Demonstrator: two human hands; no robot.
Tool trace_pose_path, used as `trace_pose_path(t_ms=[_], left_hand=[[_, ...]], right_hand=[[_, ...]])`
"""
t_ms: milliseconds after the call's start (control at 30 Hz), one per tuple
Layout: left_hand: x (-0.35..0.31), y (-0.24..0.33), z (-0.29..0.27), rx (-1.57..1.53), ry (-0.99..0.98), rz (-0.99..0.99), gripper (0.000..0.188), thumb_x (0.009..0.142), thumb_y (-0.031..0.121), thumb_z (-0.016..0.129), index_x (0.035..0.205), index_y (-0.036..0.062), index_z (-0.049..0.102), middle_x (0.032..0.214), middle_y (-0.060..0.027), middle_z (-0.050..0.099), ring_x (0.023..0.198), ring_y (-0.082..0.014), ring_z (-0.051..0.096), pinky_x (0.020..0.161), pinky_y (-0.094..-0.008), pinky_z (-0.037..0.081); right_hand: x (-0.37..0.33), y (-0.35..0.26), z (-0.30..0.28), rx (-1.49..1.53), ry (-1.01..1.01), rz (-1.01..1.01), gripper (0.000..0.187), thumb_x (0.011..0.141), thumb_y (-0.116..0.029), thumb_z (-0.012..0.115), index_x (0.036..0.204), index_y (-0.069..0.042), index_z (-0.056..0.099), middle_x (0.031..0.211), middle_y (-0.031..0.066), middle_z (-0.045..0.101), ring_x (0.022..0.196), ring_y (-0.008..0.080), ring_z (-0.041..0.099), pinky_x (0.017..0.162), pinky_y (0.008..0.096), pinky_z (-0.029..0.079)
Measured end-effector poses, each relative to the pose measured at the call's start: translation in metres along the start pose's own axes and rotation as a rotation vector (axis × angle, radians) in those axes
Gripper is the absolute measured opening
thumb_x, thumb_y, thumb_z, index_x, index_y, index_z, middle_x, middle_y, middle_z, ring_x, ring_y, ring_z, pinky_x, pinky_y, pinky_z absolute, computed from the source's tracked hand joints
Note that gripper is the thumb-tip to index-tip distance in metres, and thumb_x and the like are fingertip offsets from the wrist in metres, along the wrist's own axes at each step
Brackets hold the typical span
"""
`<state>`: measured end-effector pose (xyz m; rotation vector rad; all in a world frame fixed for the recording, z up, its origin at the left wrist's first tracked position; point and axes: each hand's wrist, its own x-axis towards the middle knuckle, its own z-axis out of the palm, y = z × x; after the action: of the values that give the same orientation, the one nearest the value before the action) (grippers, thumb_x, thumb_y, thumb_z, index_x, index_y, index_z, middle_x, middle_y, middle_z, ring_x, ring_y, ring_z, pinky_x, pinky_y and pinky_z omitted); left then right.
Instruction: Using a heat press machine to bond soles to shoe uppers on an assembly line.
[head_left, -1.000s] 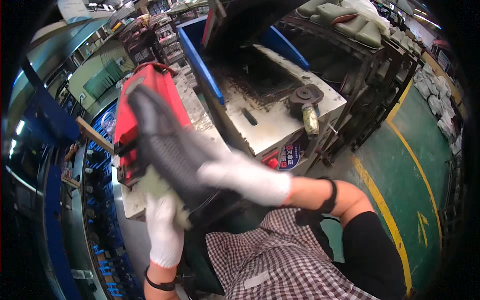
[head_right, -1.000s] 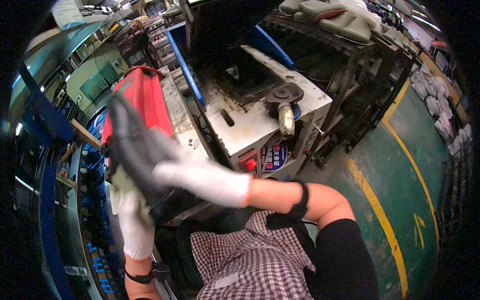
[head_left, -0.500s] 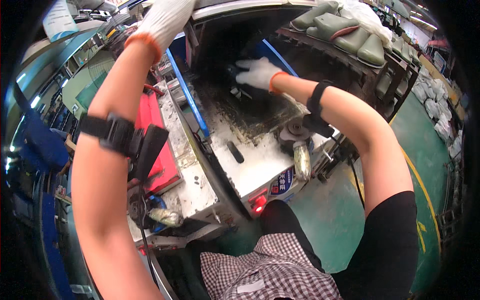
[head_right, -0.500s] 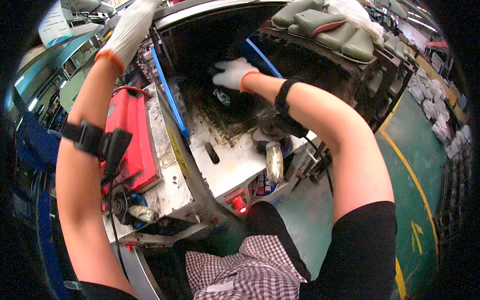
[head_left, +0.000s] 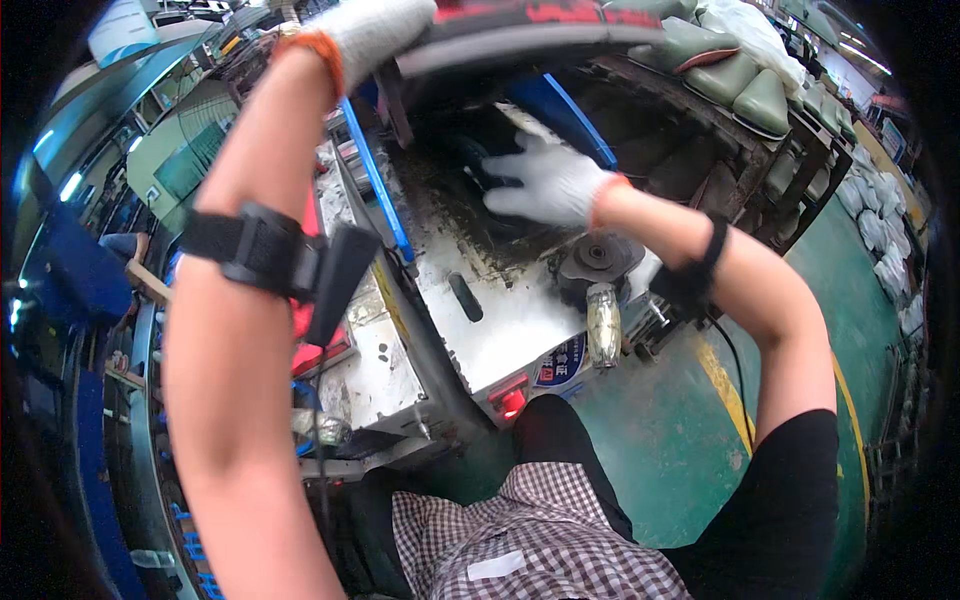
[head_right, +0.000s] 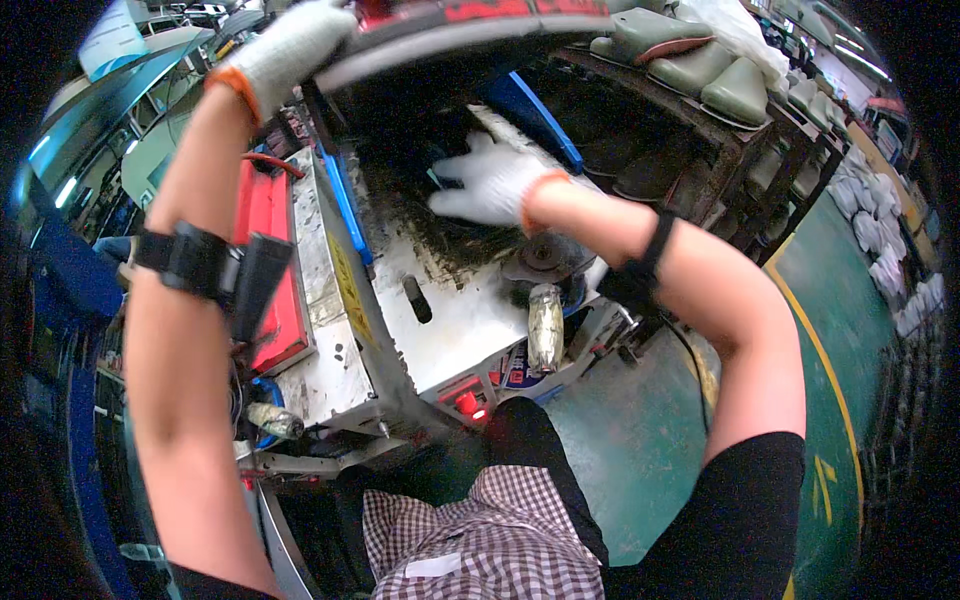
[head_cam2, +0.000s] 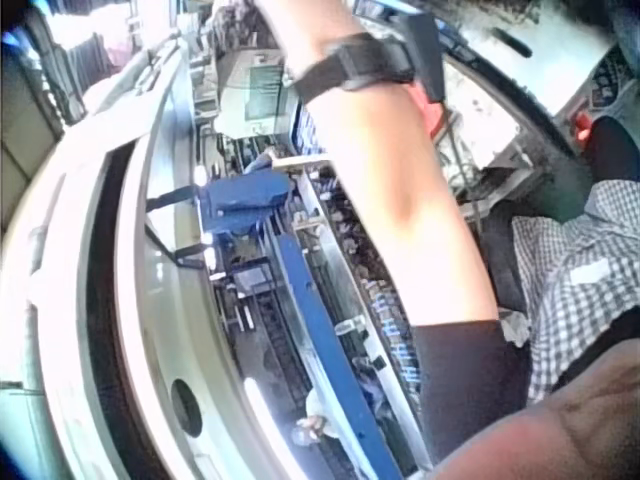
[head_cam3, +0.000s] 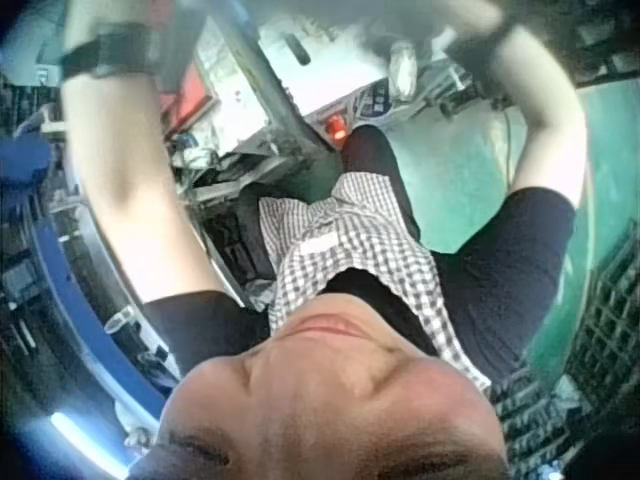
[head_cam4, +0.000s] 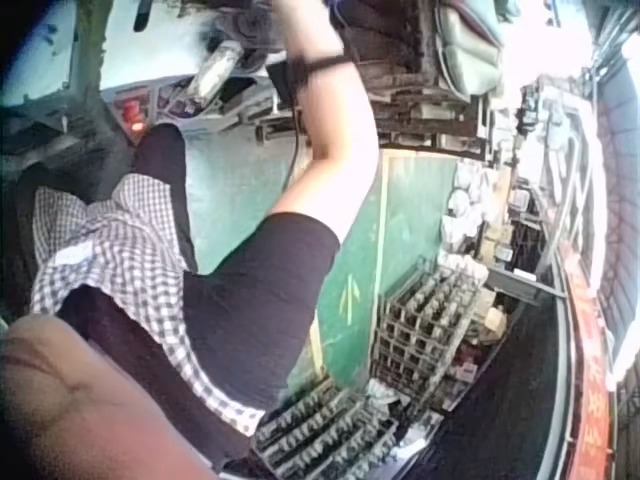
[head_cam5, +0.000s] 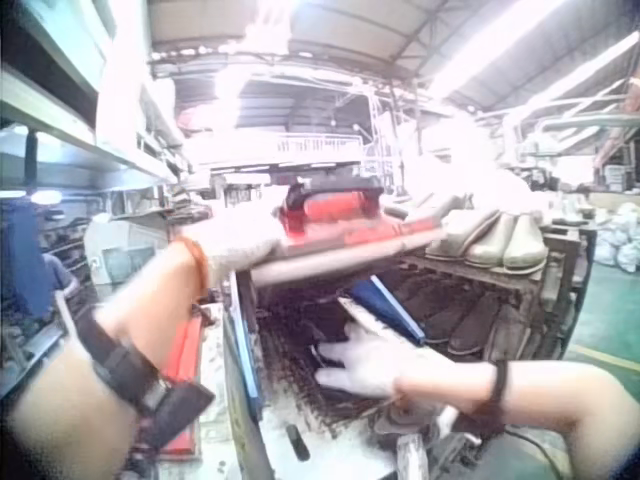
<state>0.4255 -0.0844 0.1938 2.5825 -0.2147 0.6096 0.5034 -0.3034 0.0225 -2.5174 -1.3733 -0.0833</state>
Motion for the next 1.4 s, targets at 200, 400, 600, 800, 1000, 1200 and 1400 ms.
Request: trace_pose_path(t_ms=[200,400,600,800,1000,1200,1400], left_hand=[[-0.069,-0.003,0.112,-0.021,0.188,-0.163,0.067,0.093,0.019,0.051,0.157,0.0019,0.041,0.140,-0.0287,0.063,0.133,-0.0382,0.059,0.115,-0.0416,0.042],[-0.147,0.011,0.186,0.154,0.176,-0.296,0.070,0.090,0.011,0.054,0.157,-0.0026,0.037,0.146,-0.0296,0.055,0.127,-0.0455,0.058,0.109,-0.0500,0.046],[-0.170,-0.013,0.231,0.325,0.302,-0.200,0.072,0.087,0.006,0.059,0.155,-0.0009,0.039,0.141,-0.0279,0.059,0.120,-0.0457,0.061,0.104,-0.0513,0.050],[-0.167,-0.004,0.227,0.330,0.233,-0.275,0.075,0.089,0.012,0.059,0.159,-0.0004,0.034,0.151,-0.0284,0.051,0.134,-0.0450,0.054,0.112,-0.0480,0.045],[-0.200,0.000,0.147,0.148,-0.130,-0.256,0.079,0.092,0.037,0.056,0.157,-0.0046,0.037,0.154,-0.0273,0.049,0.144,-0.0423,0.045,0.122,-0.0502,0.033],[-0.284,-0.027,0.008,0.477,0.238,-0.344,0.028,0.094,0.031,0.066,0.108,0.0061,0.067,0.110,-0.0201,0.068,0.105,-0.0407,0.067,0.094,-0.0490,0.053],[-0.345,-0.069,-0.035,0.635,0.032,-0.341,0.037,0.095,0.041,0.068,0.099,0.0044,0.070,0.092,-0.0207,0.073,0.091,-0.0413,0.071,0.081,-0.0504,0.054]], right_hand=[[-0.164,-0.063,0.009,0.069,0.214,-0.299,0.040,0.087,-0.033,0.070,0.118,-0.009,0.070,0.111,0.0156,0.067,0.115,0.0374,0.061,0.100,0.0520,0.049],[-0.203,-0.063,0.040,-0.059,0.410,-0.268,0.032,0.078,-0.015,0.074,0.109,-0.011,0.070,0.116,0.0103,0.067,0.125,0.0351,0.058,0.113,0.0553,0.042],[-0.204,-0.015,0.048,-0.053,0.836,-0.263,0.039,0.067,0.007,0.061,0.101,-0.009,0.070,0.100,0.0098,0.071,0.097,0.0349,0.071,0.084,0.0441,0.058],[-0.184,0.058,0.044,-0.047,0.999,0.208,0.024,0.097,-0.010,0.056,0.117,-0.006,0.070,0.108,0.0137,0.070,0.102,0.0325,0.068,0.091,0.0409,0.054],[-0.172,-0.044,0.062,0.041,1.145,-0.083,0.040,0.073,0.009,0.065,0.108,-0.009,0.072,0.105,0.0132,0.069,0.106,0.0352,0.065,0.097,0.0454,0.050],[-0.136,-0.182,0.072,0.586,0.386,-0.384,0.035,0.095,-0.017,0.062,0.129,-0.007,0.065,0.109,0.0189,0.069,0.104,0.0401,0.067,0.091,0.0482,0.055],[-0.067,-0.272,0.117,0.696,0.030,-0.505,0.057,0.098,-0.031,0.057,0.149,-0.006,0.051,0.117,0.0294,0.066,0.110,0.0455,0.067,0.098,0.0511,0.053]])
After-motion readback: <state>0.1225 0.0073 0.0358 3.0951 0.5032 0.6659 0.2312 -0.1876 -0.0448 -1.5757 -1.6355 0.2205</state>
